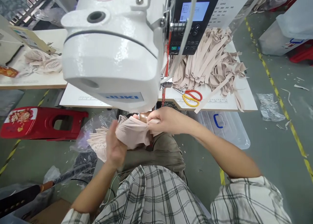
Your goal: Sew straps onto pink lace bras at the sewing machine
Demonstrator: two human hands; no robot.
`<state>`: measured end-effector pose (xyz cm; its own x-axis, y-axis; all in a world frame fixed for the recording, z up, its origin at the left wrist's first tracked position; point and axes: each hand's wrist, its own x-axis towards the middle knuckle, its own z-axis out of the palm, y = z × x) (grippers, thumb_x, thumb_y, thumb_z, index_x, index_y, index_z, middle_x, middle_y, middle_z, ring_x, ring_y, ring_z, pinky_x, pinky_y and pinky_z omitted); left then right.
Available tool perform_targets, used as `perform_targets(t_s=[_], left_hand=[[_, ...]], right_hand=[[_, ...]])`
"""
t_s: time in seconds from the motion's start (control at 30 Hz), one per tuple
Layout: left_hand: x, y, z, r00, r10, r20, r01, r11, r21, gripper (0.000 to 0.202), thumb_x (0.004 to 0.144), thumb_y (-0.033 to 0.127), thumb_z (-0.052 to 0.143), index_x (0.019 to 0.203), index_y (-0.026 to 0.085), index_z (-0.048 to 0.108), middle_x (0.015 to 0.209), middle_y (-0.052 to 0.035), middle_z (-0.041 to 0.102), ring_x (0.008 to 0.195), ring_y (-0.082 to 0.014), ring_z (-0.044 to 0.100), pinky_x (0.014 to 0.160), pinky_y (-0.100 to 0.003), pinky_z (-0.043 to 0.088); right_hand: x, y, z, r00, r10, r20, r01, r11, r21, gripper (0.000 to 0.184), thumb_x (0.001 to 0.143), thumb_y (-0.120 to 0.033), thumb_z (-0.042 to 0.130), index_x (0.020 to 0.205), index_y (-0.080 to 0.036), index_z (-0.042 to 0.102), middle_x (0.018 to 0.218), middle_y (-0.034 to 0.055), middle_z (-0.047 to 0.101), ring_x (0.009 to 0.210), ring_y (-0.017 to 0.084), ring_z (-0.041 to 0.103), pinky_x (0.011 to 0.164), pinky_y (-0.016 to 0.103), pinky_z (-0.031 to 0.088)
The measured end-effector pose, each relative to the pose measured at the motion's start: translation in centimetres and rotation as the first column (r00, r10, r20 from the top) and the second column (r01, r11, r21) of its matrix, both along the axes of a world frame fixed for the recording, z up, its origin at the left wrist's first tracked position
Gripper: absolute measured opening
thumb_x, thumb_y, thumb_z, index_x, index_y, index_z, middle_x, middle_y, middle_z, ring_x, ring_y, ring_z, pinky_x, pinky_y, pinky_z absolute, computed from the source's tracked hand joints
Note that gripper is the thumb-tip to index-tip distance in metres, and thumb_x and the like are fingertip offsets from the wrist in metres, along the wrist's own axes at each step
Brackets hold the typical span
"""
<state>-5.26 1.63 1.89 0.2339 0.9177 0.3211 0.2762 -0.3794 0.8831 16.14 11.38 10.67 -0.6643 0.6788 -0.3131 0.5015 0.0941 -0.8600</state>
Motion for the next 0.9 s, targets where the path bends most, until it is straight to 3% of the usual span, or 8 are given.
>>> perform_targets(t_s=[0.07,0.13,0.23,0.37,0.5,0.6,0.7,0.9], left_hand=[[-1.3,1.7,0.1,0.969,-0.028,-0.247,0.1,0.954,0.283,0.075,0.094,0.062,0.05,0.157,0.029,0.027,0.136,-0.0138,0.061,0.122,-0.0314,0.062,0.1,-0.046,0.052],[-2.0,3.4,0.3,0.889,0.002,-0.458,0.217,0.879,0.425,0.065,0.091,0.047,0.063,0.149,0.026,0.044,0.128,-0.013,0.066,0.121,-0.0294,0.062,0.104,-0.043,0.05],[-2.5,5.3,0.3,0.781,0.09,-0.617,0.317,0.795,0.517,0.053,0.091,0.043,0.065,0.139,0.022,0.057,0.118,-0.0102,0.071,0.114,-0.0255,0.066,0.105,-0.037,0.05],[-2.8,6.5,-0.1,0.739,0.095,-0.667,0.401,0.734,0.548,0.039,0.094,0.039,0.063,0.129,0.022,0.065,0.109,-0.0059,0.075,0.104,-0.0209,0.069,0.1,-0.031,0.052],[-2.6,6.4,-0.1,0.728,0.094,-0.68,0.377,0.773,0.51,0.04,0.094,0.032,0.062,0.133,0.026,0.063,0.092,-0.0015,0.075,0.089,-0.0169,0.071,0.096,-0.029,0.053],[-1.9,5.7,0.3,0.728,0.117,-0.676,0.315,0.818,0.481,0.046,0.092,0.026,0.062,0.137,0.023,0.059,0.08,0.0004,0.072,0.078,-0.0159,0.069,0.09,-0.027,0.055],[-1.2,4.8,0.9,0.721,0.16,-0.674,0.268,0.833,0.484,0.046,0.09,0.023,0.063,0.136,0.021,0.059,0.084,-0.0027,0.073,0.084,-0.0193,0.07,0.09,-0.029,0.056],[-0.1,3.7,1.8,0.693,0.163,-0.702,0.193,0.897,0.398,0.043,0.094,0.027,0.058,0.137,0.021,0.059,0.093,-0.0057,0.074,0.086,-0.0191,0.07,0.091,-0.03,0.057]], right_hand=[[-0.4,0.5,0.2,0.989,-0.019,0.148,-0.008,0.983,0.182,0.02,0.079,-0.025,0.052,0.061,-0.019,0.05,0.058,-0.0037,0.041,0.057,0.01,0.035,0.057,0.027,0.023],[-0.7,0.7,0.2,0.974,-0.029,0.224,-0.031,0.965,0.259,0.024,0.08,-0.022,0.049,0.059,-0.019,0.038,0.056,-0.0045,0.032,0.056,0.009,0.028,0.057,0.028,0.021],[-0.9,0.6,0.4,0.96,-0.034,0.279,-0.049,0.957,0.284,0.029,0.081,-0.022,0.049,0.061,-0.019,0.029,0.057,-0.0047,0.026,0.055,0.009,0.022,0.056,0.029,0.018],[-1.0,0.7,0.6,0.958,-0.028,0.285,-0.056,0.958,0.283,0.03,0.08,-0.023,0.052,0.06,-0.02,0.031,0.056,-0.0049,0.026,0.054,0.009,0.02,0.055,0.03,0.017],[-0.4,0.1,-0.7,0.973,-0.07,0.218,-0.016,0.928,0.372,0.017,0.084,-0.021,0.052,0.067,-0.019,0.055,0.06,-0.0021,0.045,0.056,0.011,0.035,0.057,0.028,0.026],[0.3,-1.0,-2.8,0.979,-0.2,0.039,0.147,0.826,0.544,0.021,0.09,-0.03,0.055,0.099,-0.02,0.071,0.092,0.008,0.067,0.083,0.02,0.058,0.07,0.03,0.041],[0.8,-2.0,-4.8,0.96,-0.268,-0.081,0.257,0.73,0.633,0.024,0.094,-0.032,0.054,0.099,-0.023,0.075,0.108,0.0109,0.07,0.103,0.026,0.062,0.082,0.036,0.046],[0.5,-1.9,-5.3,0.941,-0.306,-0.143,0.328,0.734,0.595,0.017,0.093,-0.026,0.059,0.09,-0.024,0.076,0.098,0.0053,0.075,0.098,0.022,0.067,0.088,0.038,0.05]])
